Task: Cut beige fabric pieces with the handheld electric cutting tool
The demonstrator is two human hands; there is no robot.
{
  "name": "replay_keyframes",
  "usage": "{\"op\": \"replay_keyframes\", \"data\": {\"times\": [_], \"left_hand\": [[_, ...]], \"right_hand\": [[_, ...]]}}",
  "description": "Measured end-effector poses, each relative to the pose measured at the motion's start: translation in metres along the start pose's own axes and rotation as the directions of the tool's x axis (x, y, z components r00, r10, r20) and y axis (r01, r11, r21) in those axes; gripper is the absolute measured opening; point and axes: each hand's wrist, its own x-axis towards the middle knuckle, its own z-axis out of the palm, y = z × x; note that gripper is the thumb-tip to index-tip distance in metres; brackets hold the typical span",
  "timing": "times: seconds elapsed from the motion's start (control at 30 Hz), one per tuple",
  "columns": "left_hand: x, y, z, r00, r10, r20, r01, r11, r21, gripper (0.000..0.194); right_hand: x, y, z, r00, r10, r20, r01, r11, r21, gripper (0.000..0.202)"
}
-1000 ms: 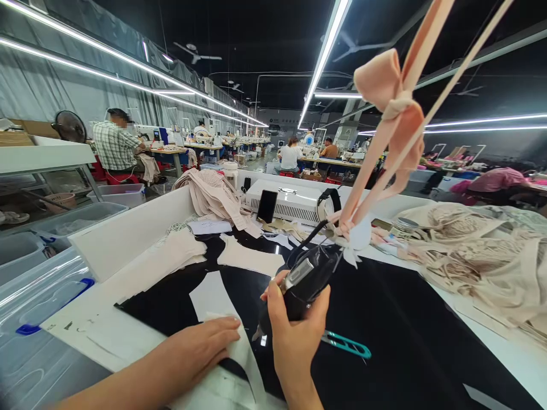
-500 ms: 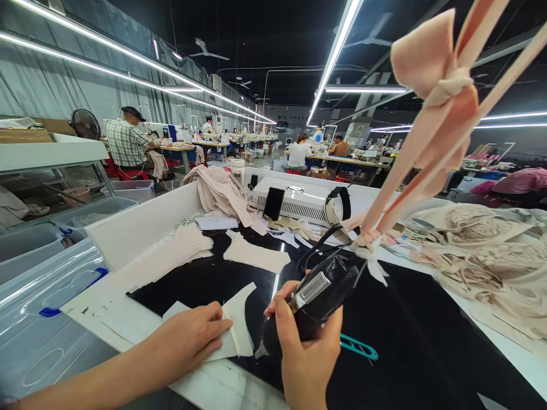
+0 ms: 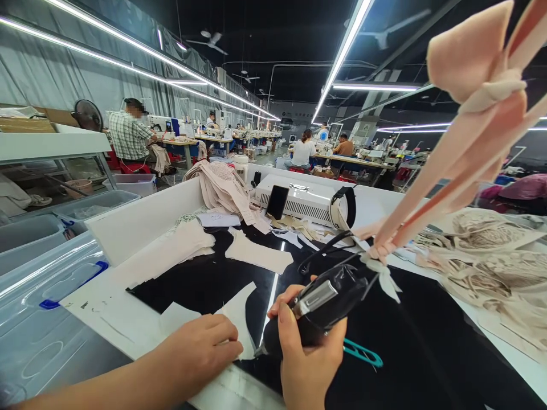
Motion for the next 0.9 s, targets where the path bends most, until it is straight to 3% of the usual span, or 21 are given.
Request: {"op": "replay_keyframes", "data": {"times": [0.2,0.6,0.9], "left_hand": [[0.011,0.005,0.015,0.98,0.199,0.006,-0.198,0.978,-0.063,0.017],[0.008,-0.01,0.016,0.988,0.155,-0.012,-0.155,0.983,-0.094,0.02],[0.004,-0.01,0.019,0.992,0.111,-0.065,-0.118,0.986,-0.121,0.024]], "right_hand": [[-0.002,0.003,-0.003,1.0,-0.008,0.004,0.008,0.999,-0.036,0.047],[-0.003,0.004,-0.001,1.0,-0.007,-0.014,0.006,1.0,-0.011,0.047],[-0.002,-0.002,0.0,1.0,0.005,-0.001,-0.005,1.0,-0.018,0.046]]}}
